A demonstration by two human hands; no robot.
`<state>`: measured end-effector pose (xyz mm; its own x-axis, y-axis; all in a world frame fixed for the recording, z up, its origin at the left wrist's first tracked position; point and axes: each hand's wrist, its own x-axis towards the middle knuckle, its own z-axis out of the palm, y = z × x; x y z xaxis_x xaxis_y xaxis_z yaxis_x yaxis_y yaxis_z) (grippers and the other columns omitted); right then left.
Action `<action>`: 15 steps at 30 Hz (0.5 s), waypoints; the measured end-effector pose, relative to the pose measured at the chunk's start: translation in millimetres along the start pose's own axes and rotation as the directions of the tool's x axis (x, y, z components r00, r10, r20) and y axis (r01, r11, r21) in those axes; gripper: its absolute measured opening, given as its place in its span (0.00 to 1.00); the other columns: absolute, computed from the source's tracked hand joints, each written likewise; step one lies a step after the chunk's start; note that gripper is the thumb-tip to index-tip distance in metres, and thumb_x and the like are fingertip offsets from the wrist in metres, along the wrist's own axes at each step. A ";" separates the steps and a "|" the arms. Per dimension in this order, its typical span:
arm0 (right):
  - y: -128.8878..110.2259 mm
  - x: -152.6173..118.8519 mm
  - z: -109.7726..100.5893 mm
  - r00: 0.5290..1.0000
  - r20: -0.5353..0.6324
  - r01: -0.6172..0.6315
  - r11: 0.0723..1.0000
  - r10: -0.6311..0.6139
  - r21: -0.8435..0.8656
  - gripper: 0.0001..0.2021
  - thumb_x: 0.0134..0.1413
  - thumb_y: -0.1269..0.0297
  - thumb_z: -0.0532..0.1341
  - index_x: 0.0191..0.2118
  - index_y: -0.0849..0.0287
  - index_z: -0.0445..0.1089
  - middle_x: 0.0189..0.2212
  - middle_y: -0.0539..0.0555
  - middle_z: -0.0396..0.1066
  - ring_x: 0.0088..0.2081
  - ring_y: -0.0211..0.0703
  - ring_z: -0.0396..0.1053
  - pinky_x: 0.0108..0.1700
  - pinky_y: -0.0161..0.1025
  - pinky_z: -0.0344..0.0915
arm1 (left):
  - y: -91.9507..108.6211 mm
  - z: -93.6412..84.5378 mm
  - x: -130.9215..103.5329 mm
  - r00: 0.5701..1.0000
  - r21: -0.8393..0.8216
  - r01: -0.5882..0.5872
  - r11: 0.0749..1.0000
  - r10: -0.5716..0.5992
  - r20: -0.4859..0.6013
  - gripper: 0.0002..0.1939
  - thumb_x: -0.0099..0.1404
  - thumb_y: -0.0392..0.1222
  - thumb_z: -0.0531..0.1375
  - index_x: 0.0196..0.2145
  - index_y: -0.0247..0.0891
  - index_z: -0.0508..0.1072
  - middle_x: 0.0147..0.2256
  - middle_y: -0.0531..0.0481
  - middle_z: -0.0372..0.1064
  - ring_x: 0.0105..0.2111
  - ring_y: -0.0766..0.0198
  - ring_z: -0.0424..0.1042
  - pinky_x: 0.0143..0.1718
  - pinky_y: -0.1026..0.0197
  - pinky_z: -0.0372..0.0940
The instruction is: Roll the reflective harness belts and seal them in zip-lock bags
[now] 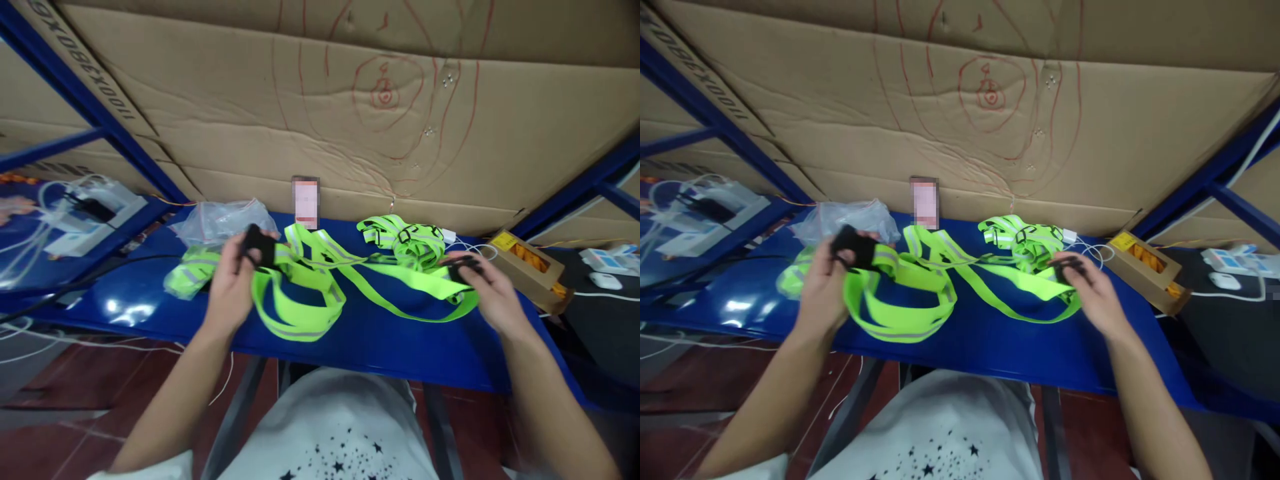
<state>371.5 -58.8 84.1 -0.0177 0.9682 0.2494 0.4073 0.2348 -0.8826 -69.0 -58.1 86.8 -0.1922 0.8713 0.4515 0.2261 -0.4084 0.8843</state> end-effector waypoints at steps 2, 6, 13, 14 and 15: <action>3.7 5.1 -18.7 0.965 -0.221 -0.088 0.967 0.143 0.240 0.18 0.61 0.54 0.65 0.54 0.54 0.74 0.50 0.60 0.77 0.48 0.52 0.76 0.49 0.49 0.70 | -11.9 -16.8 14.0 0.982 -0.163 0.054 0.985 -0.082 -0.171 0.24 0.70 0.62 0.59 0.54 0.44 0.68 0.57 0.47 0.73 0.47 0.55 0.78 0.51 0.47 0.76; 14.2 13.7 -64.6 0.739 -0.574 -0.132 0.912 0.351 0.388 0.20 0.51 0.57 0.71 0.51 0.55 0.80 0.53 0.64 0.77 0.38 0.51 0.77 0.34 0.49 0.68 | -37.9 -48.1 38.0 0.935 -0.326 0.148 0.934 -0.239 -0.260 0.24 0.66 0.66 0.62 0.52 0.51 0.68 0.53 0.59 0.76 0.52 0.56 0.76 0.53 0.44 0.75; 19.4 -13.4 -129.2 0.765 -0.497 -0.157 0.867 0.410 0.474 0.14 0.60 0.51 0.66 0.48 0.45 0.82 0.67 0.45 0.63 0.71 0.55 0.55 0.44 0.56 0.68 | -43.7 -96.6 57.5 0.976 -0.295 0.036 0.955 -0.097 -0.194 0.25 0.63 0.69 0.62 0.54 0.63 0.71 0.60 0.76 0.70 0.65 0.60 0.63 0.66 0.44 0.61; 19.6 -17.0 -131.4 0.800 -0.464 -0.161 0.880 0.381 0.446 0.15 0.60 0.50 0.66 0.50 0.42 0.81 0.68 0.44 0.62 0.71 0.56 0.56 0.44 0.58 0.68 | -42.7 -100.0 59.3 0.974 -0.308 0.004 0.951 -0.073 -0.214 0.26 0.62 0.68 0.64 0.54 0.62 0.71 0.59 0.76 0.70 0.65 0.60 0.63 0.67 0.45 0.60; 20.2 -19.1 -131.9 0.823 -0.450 -0.158 0.901 0.347 0.404 0.17 0.60 0.48 0.66 0.53 0.40 0.79 0.68 0.44 0.63 0.69 0.58 0.60 0.42 0.59 0.68 | -41.9 -102.5 60.9 0.970 -0.329 -0.017 0.944 -0.063 -0.233 0.27 0.60 0.68 0.65 0.53 0.60 0.72 0.58 0.74 0.72 0.65 0.60 0.63 0.67 0.46 0.60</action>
<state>500.5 -83.9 114.1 0.5378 0.8394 0.0785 0.0004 0.0928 -0.9957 -188.1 -15.9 89.4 -0.4232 0.8081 0.4098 -0.0976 -0.4903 0.8660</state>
